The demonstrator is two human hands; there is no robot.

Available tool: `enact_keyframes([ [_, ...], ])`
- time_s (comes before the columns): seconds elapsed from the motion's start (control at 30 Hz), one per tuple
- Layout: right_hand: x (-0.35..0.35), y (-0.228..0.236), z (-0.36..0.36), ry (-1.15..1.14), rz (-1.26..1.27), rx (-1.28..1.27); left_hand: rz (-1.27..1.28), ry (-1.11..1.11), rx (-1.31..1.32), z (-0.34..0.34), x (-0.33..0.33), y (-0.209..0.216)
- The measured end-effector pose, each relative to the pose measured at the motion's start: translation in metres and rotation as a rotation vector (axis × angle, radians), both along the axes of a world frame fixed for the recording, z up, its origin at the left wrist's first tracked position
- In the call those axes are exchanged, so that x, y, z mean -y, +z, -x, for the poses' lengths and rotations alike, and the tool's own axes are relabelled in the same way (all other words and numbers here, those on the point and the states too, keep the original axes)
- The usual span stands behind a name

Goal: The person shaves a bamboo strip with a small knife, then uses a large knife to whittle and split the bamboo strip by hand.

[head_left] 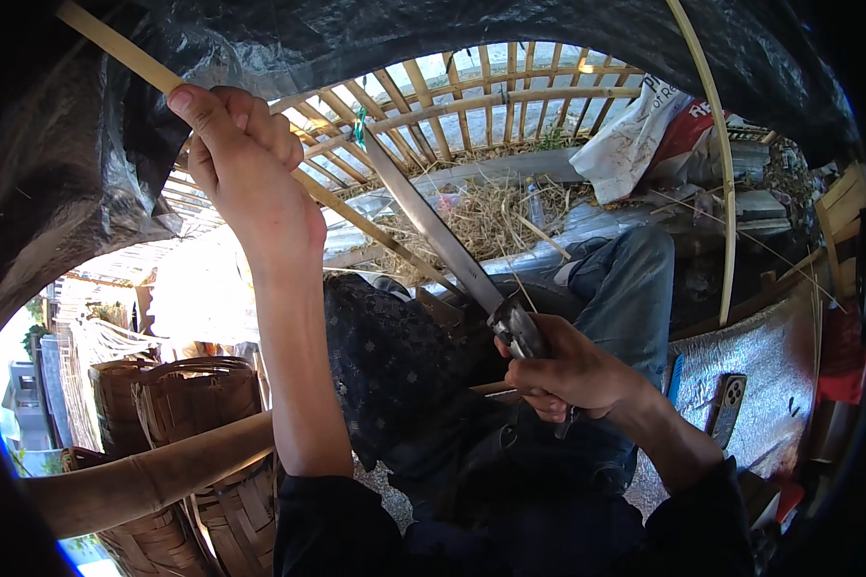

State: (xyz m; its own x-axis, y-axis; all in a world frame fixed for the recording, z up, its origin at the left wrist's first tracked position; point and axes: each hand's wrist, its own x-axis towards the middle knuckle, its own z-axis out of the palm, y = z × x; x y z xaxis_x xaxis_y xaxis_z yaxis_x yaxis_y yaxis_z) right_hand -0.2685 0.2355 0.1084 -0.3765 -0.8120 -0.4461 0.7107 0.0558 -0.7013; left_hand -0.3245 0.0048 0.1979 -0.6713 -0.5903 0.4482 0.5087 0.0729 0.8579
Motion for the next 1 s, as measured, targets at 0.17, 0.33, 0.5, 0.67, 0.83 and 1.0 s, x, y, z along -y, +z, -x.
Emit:
enact_keyframes([
  [0.17, 0.0, 0.013, -0.001, -0.055, 0.107, 0.04, 0.002, 0.039, 0.002, 0.0, 0.003, -0.002],
  [0.33, 0.016, -0.028, -0.018, -0.01, 0.011, 0.102, 0.003, -0.002, 0.013, 0.004, -0.002, 0.0],
  [0.5, 0.003, -0.005, 0.001, -0.05, -0.007, 0.036, -0.021, -0.13, -0.029, -0.003, 0.013, -0.003],
  [0.67, 0.003, 0.005, 0.0, -0.087, 0.081, -0.086, -0.041, -0.128, -0.022, -0.001, 0.012, -0.004],
  [0.83, 0.013, -0.037, -0.015, 0.05, -0.027, 0.006, -0.011, -0.079, 0.017, 0.001, 0.002, 0.0],
  [1.0, 0.005, -0.013, -0.004, -0.048, -0.011, -0.096, -0.04, -0.135, -0.028, -0.002, 0.018, -0.005],
])
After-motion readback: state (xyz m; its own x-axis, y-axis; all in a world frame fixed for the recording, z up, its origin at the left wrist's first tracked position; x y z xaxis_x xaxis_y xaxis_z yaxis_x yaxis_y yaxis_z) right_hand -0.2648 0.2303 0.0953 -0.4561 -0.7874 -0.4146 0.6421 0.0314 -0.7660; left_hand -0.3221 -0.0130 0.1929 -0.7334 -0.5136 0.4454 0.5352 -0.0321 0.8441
